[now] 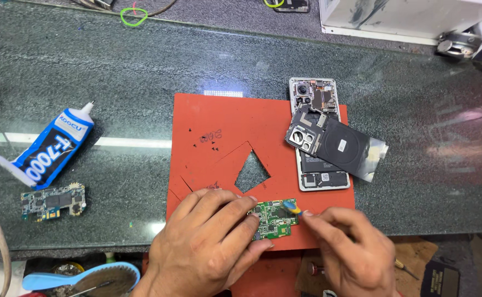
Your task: The person cleans a mobile phone circuit board using a small brush, turning the board over by hand to scrub both sides.
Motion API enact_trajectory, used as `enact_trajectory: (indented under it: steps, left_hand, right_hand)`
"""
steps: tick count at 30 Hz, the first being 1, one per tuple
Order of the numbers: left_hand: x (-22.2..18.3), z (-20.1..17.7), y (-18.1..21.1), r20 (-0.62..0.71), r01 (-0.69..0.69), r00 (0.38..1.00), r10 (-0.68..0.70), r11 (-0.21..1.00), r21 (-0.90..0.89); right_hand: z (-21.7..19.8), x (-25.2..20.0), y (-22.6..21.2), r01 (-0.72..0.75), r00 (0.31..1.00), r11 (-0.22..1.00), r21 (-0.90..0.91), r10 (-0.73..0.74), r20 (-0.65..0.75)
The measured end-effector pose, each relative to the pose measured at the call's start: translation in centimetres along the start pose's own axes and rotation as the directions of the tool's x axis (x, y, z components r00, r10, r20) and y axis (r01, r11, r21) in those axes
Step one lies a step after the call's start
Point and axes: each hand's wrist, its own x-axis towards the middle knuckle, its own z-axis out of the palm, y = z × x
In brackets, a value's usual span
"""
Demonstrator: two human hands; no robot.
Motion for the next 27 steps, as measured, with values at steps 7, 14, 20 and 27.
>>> enact_trajectory:
  steps: [7, 14, 20, 27]
  left_hand:
    - [0.1, 0.0, 0.2, -0.024, -0.007, 1.000, 0.007, 1.000, 0.012]
    - [-0.1, 0.1, 0.6, -0.048, -0.007, 0.999, 0.009, 0.999, 0.047]
    - [-0.1, 0.2, 0.7, -0.055, 0.000, 0.999, 0.003, 0.999, 0.054]
    - [-0.2, 0.1, 0.7, -0.050, -0.006, 0.999, 0.009, 0.998, 0.055]
  right_hand:
    - [-0.2, 0.0, -0.8, 0.068, 0.998, 0.998, -0.001, -0.068, 0.019]
    - [-0.5, 0.1, -0.9, 0.067, 0.997, 0.996, 0.056, -0.069, 0.035]
    - [-0.7, -0.6, -1.0, 0.077, 0.985, 0.992, 0.103, -0.092, 0.145]
    - [-1.4, 0.2, 0.3, -0.052, 0.998, 0.997, 0.049, 0.050, 0.039]
